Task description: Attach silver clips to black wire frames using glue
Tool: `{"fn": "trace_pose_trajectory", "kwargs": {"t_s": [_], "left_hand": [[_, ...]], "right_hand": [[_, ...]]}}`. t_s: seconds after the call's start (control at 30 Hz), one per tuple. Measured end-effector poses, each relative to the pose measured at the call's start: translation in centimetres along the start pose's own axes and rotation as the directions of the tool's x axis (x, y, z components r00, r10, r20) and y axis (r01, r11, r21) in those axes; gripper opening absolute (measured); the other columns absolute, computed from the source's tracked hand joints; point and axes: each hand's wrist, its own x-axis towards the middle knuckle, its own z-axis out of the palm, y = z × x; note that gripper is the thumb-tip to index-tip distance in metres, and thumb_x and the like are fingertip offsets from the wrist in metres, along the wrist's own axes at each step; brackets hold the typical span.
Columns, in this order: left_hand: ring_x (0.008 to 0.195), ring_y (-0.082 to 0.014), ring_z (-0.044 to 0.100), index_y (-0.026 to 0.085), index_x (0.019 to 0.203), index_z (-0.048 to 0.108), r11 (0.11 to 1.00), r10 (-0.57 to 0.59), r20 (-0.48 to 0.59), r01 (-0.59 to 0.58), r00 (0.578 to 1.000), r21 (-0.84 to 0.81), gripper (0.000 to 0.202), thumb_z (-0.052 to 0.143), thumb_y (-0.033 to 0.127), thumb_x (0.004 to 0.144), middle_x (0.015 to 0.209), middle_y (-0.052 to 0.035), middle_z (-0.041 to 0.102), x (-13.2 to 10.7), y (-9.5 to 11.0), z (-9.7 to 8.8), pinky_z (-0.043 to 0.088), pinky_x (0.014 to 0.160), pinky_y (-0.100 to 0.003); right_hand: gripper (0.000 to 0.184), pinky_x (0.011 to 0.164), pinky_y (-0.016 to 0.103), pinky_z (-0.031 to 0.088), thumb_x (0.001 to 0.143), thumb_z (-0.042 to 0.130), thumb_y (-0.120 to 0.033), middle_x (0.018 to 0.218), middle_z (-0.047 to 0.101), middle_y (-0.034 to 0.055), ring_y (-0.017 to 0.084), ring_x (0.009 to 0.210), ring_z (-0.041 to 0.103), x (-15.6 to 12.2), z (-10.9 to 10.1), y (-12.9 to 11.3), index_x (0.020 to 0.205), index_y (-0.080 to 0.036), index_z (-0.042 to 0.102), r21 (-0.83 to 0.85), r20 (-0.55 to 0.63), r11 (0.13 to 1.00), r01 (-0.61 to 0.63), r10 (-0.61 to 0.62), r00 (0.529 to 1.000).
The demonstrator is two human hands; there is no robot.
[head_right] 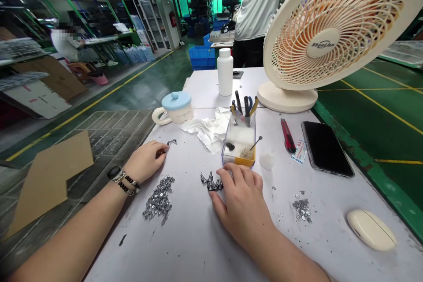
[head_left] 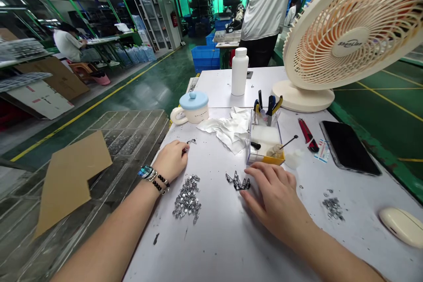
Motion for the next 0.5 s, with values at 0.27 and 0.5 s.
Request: {"fn": "trace_pose_trajectory", "kwargs": {"t_s": [0.27,0.5], "left_hand": [[0.080,-0.0219,0.053,0.020,0.090,0.061,0.918,0.022,0.007,-0.017,1.000,-0.395,0.018,0.058,0.024,0.073,0.084,-0.0059,0.061,-1.5,2.4,-0.8,0.040,0.081,-0.035],[0.073,-0.0154,0.056,0.015,0.083,0.055,0.521,0.204,0.274,0.133,0.940,-0.843,0.023,0.066,0.033,0.073,0.079,-0.0062,0.060,-5.3,6.8,-0.5,0.045,0.063,-0.023]], "right_hand": [[0.022,0.084,0.044,0.036,0.081,0.056,-0.026,0.109,0.059,0.0068,0.026,0.101,0.050,0.1,-0.5,-0.4,0.103,-0.023,0.057,0.129,-0.052,0.992,0.017,-0.010,0.999],[0.022,0.083,0.036,0.043,0.081,0.055,-0.019,0.096,0.062,0.0036,0.019,0.093,0.053,0.3,-1.7,-1.4,0.103,-0.023,0.056,0.574,0.004,0.819,0.004,-0.007,1.000]]}}
